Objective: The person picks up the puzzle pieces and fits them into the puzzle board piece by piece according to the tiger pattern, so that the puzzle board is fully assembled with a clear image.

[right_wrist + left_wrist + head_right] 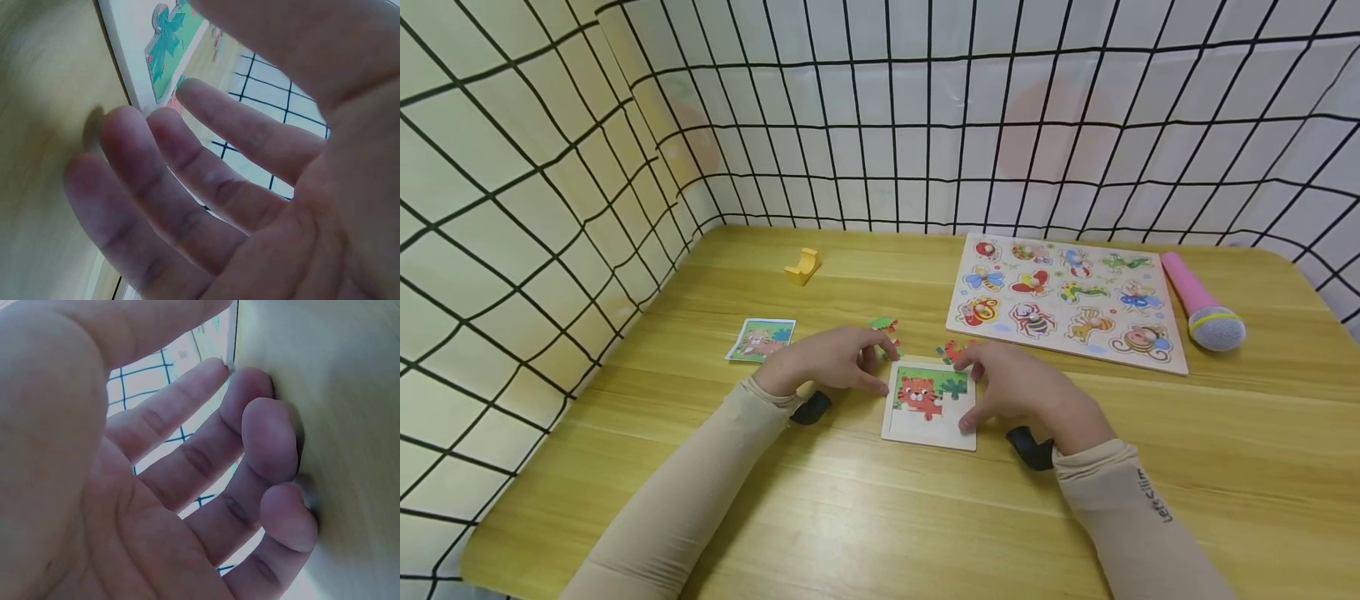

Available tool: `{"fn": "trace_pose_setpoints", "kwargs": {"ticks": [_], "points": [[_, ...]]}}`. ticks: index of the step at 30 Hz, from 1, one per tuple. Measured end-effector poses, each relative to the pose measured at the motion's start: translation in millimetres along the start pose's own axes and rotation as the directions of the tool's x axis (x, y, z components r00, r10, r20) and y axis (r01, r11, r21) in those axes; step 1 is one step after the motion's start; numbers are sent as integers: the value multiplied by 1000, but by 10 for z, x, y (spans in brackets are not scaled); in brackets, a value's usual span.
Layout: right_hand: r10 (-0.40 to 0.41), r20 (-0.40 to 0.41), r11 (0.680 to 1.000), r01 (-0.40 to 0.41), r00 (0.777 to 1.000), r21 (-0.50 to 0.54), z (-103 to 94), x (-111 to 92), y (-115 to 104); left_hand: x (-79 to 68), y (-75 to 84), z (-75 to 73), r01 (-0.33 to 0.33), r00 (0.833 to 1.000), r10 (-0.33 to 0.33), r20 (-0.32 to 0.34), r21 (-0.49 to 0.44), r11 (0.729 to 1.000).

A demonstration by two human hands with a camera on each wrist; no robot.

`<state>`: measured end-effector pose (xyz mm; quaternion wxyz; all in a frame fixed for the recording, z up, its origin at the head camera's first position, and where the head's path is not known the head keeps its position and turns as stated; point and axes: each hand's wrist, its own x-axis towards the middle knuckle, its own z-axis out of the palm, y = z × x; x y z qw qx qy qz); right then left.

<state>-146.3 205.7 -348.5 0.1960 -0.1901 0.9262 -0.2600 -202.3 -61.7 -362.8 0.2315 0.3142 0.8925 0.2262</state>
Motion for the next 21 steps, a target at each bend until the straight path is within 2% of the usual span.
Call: {"fn": "trace_pose_setpoints", "kwargs": {"ticks": [4, 9, 15, 21], "points": [[8, 18, 1000, -8, 1000, -13, 7, -2, 5, 6, -15, 4, 7, 1000, -8, -11, -12, 1000], [6, 22, 1000, -6, 1000, -16, 9, -1, 6, 12, -25, 3, 43, 997, -45, -57, -30, 999], [-2, 18, 1000, 2, 1000, -16, 17, 6, 6, 25, -35, 13, 86, 991, -87, -104, -15, 996], [6, 21, 1000, -5, 1000, -17, 31, 19, 13, 39, -42, 38, 90, 989, -88, -118, 15, 996]]}}
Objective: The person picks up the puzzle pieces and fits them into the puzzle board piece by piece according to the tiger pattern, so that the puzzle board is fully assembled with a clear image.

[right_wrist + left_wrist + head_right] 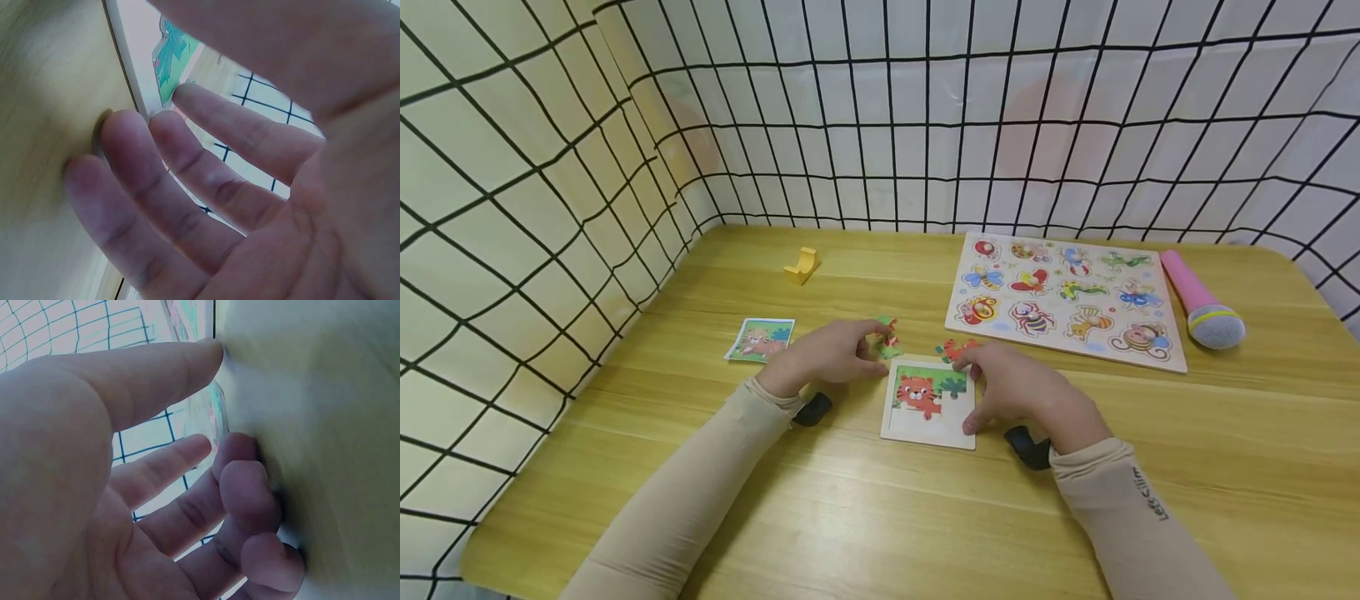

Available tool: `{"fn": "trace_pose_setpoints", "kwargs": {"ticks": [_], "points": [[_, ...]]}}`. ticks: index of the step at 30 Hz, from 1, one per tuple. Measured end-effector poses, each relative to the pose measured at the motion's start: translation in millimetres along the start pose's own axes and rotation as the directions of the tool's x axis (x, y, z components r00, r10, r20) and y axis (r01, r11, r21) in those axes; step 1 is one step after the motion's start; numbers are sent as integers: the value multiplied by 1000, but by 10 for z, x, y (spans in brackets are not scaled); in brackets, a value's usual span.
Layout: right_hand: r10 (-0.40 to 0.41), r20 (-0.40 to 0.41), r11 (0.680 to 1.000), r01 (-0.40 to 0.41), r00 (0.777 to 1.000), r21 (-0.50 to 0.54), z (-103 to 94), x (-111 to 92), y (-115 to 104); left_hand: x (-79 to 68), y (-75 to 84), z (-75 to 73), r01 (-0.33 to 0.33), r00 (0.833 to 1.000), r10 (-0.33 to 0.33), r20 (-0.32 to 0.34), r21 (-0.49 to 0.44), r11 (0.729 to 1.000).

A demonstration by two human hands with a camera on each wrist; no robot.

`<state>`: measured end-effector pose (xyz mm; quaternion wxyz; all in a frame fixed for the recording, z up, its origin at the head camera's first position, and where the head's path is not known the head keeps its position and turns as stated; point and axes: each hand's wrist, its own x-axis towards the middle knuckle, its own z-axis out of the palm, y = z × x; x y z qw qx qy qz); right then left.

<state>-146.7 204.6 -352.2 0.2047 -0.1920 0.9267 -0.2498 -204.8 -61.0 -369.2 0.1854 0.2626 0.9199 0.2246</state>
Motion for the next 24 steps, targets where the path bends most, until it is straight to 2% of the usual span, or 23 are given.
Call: {"fn": "trace_pose_setpoints", "kwargs": {"ticks": [14, 19, 24], "points": [[1, 8, 1000, -1, 1000, -5, 1, 9, -9, -16, 30, -3, 44, 998, -39, -55, 96, 994], [-6, 8, 1000, 6, 1000, -1, -3, 7, -3, -3, 17, -11, 86, 995, -78, -64, 135, 987], [-8, 9, 1000, 8, 1000, -1, -6, 4, -2, 6, 9, -16, 127, 990, -118, -83, 127, 984]]}}
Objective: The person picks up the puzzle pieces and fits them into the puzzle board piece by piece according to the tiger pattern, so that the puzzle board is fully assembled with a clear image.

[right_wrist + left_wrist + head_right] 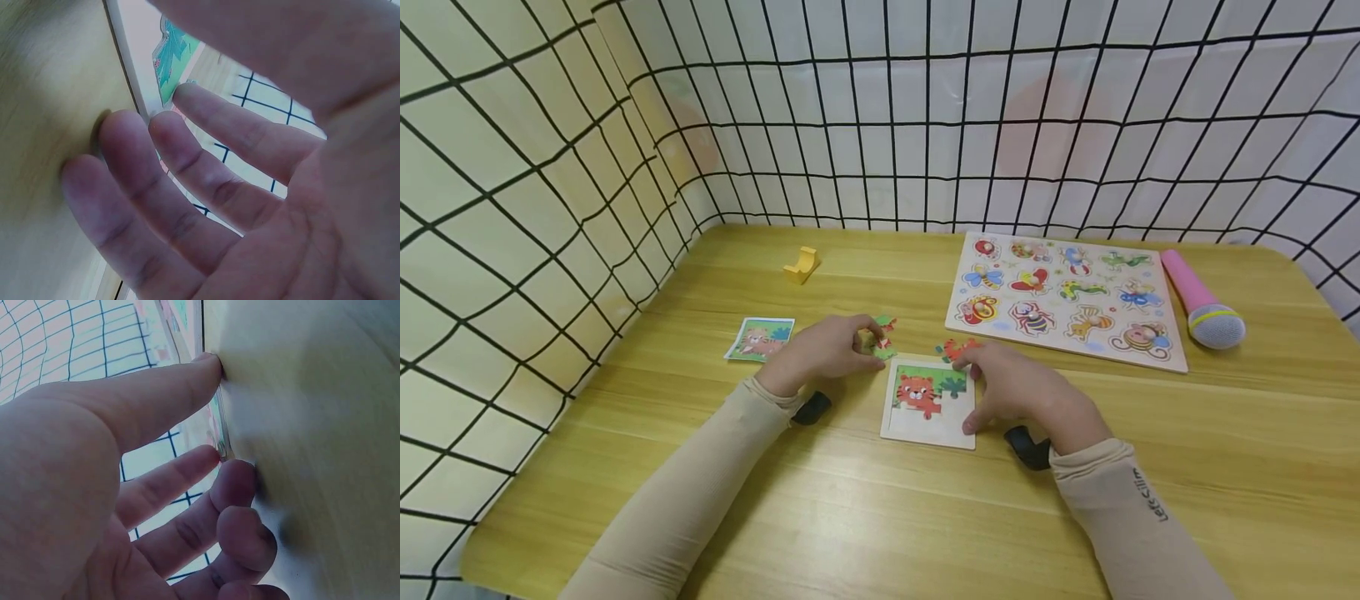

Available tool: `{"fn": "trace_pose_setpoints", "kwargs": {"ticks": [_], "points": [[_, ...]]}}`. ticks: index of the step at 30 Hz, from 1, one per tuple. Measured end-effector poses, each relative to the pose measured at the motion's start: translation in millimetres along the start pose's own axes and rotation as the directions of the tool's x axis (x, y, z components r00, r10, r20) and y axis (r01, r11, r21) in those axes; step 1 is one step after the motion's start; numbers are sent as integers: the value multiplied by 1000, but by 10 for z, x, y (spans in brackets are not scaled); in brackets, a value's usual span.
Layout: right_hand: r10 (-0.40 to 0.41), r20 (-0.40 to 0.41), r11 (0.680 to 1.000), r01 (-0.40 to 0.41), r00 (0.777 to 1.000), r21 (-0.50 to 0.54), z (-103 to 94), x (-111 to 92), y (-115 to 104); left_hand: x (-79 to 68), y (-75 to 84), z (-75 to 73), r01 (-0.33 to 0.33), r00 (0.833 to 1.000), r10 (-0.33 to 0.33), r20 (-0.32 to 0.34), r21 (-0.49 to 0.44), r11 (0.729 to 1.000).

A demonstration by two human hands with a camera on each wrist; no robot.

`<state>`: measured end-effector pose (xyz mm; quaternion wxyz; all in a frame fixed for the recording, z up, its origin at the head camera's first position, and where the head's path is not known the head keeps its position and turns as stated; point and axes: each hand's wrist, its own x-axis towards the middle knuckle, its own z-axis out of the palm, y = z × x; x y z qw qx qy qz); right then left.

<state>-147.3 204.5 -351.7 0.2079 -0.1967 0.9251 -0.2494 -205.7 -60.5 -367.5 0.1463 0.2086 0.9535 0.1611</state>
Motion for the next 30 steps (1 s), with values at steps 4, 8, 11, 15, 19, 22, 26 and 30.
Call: {"fn": "trace_pose_setpoints", "kwargs": {"ticks": [4, 8, 11, 15, 19, 22, 26, 30], "points": [[1, -1, 1000, -1, 1000, -4, 1, -3, -3, 5, -6, 7, 4, 1000, -4, -17, -20, 1000], [6, 0, 1000, -6, 1000, -1, 2, -4, -6, 8, -11, 11, 1, 1000, -2, -25, -34, 999], [8, 1, 1000, -8, 1000, -5, 3, -1, -6, 5, -12, 7, 17, 1000, -18, -20, -49, 999], [9, 2, 1000, -9, 1000, -13, 6, 2, -1, -2, -9, -1, 35, 999, -35, -13, -56, 998], [17, 9, 1000, -17, 1000, -4, 5, 0, -3, -4, -8, -11, -1, 1000, 1, -4, -50, 999], [23, 11, 1000, -23, 1000, 2, 5, -4, -7, -6, -11, -20, -19, 1000, 20, 8, -59, 998], [24, 9, 1000, -24, 1000, 1, 7, -8, -9, -14, -21, -29, 4, 1000, -4, 9, -65, 998], [26, 14, 1000, -26, 1000, 9, 8, -11, -8, -14, -27, -25, 12, 1000, -12, 4, -72, 997]]}}
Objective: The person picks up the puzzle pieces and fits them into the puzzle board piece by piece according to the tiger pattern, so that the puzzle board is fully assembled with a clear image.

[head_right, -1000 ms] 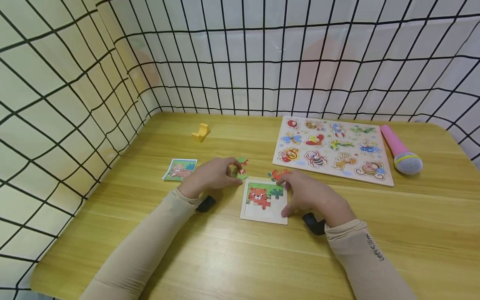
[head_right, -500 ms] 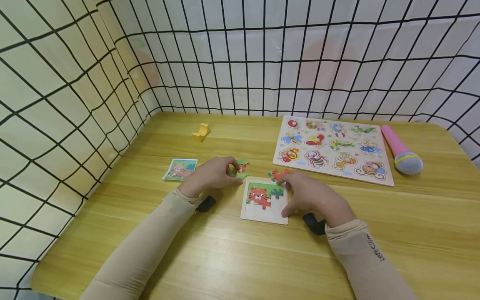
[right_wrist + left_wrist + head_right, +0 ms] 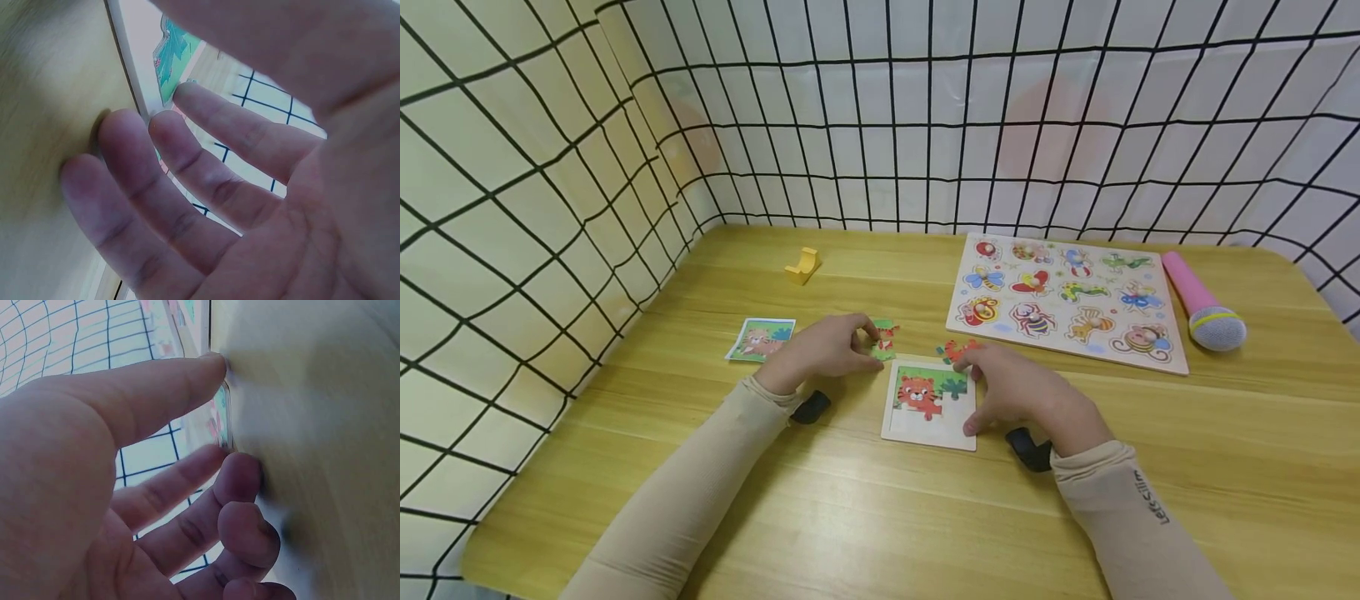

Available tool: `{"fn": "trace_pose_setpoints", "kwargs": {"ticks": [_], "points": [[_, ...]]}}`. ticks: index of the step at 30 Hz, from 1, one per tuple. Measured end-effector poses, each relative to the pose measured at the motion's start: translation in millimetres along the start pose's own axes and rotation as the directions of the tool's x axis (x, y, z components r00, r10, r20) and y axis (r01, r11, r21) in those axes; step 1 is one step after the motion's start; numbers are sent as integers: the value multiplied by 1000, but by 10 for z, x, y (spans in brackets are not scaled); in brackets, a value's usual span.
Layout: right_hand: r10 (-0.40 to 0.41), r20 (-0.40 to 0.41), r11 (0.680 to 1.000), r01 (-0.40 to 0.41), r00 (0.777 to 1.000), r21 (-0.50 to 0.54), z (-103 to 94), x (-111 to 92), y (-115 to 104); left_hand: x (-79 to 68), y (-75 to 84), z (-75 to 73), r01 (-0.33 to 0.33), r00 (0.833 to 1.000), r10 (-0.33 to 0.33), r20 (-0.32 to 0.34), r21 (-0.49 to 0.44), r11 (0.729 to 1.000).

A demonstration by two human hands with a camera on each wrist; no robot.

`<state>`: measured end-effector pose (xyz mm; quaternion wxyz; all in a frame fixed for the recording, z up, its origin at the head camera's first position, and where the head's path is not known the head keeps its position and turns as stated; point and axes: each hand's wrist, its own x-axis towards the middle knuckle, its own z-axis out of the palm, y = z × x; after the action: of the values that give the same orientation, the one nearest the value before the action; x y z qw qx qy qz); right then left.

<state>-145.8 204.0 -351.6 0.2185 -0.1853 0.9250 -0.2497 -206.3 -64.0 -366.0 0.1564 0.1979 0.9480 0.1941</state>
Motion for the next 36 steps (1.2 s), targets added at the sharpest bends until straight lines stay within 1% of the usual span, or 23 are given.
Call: {"fn": "trace_pose_setpoints", "kwargs": {"ticks": [4, 9, 14, 18, 21, 23, 25, 27, 29, 31, 33, 36], "points": [[-3, -3, 1000, 3, 1000, -5, 1, -1, -1, 8, -2, 11, 5, 1000, -5, 2, -9, 1000], [6, 2, 1000, -6, 1000, -8, 1, 4, -5, 14, -2, 12, 33, 999, -33, -12, -10, 999], [8, 5, 1000, -8, 1000, -3, 3, 7, -1, 24, 3, 2, 36, 999, -36, -24, -9, 999], [-1, 0, 1000, 1, 1000, -8, 1, 7, 4, 15, -8, -22, 36, 999, -37, -33, -37, 999], [-3, 0, 1000, 3, 1000, -5, -1, 5, 7, -13, -25, -75, 2, 1000, -4, -30, -84, 996], [-4, 0, 1000, 4, 1000, -3, -1, 4, 8, -37, -31, -122, -43, 999, 42, -17, -113, 993], [-5, 0, 1000, 5, 1000, -1, -2, 2, 8, -54, -28, -158, -99, 995, 101, 13, -116, 988], [-9, -2, 1000, 9, 1000, -2, -3, 2, 9, -65, -17, -176, -166, 983, 173, 67, -101, 981], [-13, -4, 1000, 13, 1000, -6, -3, 4, 11, -79, 8, -177, -228, 962, 239, 133, -92, 969], [-14, -3, 1000, 14, 1000, -4, -2, 6, 14, -89, 36, -153, -296, 929, 311, 200, -101, 950], [-14, -3, 1000, 14, 1000, -3, -1, 9, 16, -100, 71, -123, -343, 898, 364, 247, -122, 931], [-14, -2, 1000, 14, 1000, 0, -1, 11, 15, -114, 124, -73, -386, 865, 415, 283, -154, 910]]}}
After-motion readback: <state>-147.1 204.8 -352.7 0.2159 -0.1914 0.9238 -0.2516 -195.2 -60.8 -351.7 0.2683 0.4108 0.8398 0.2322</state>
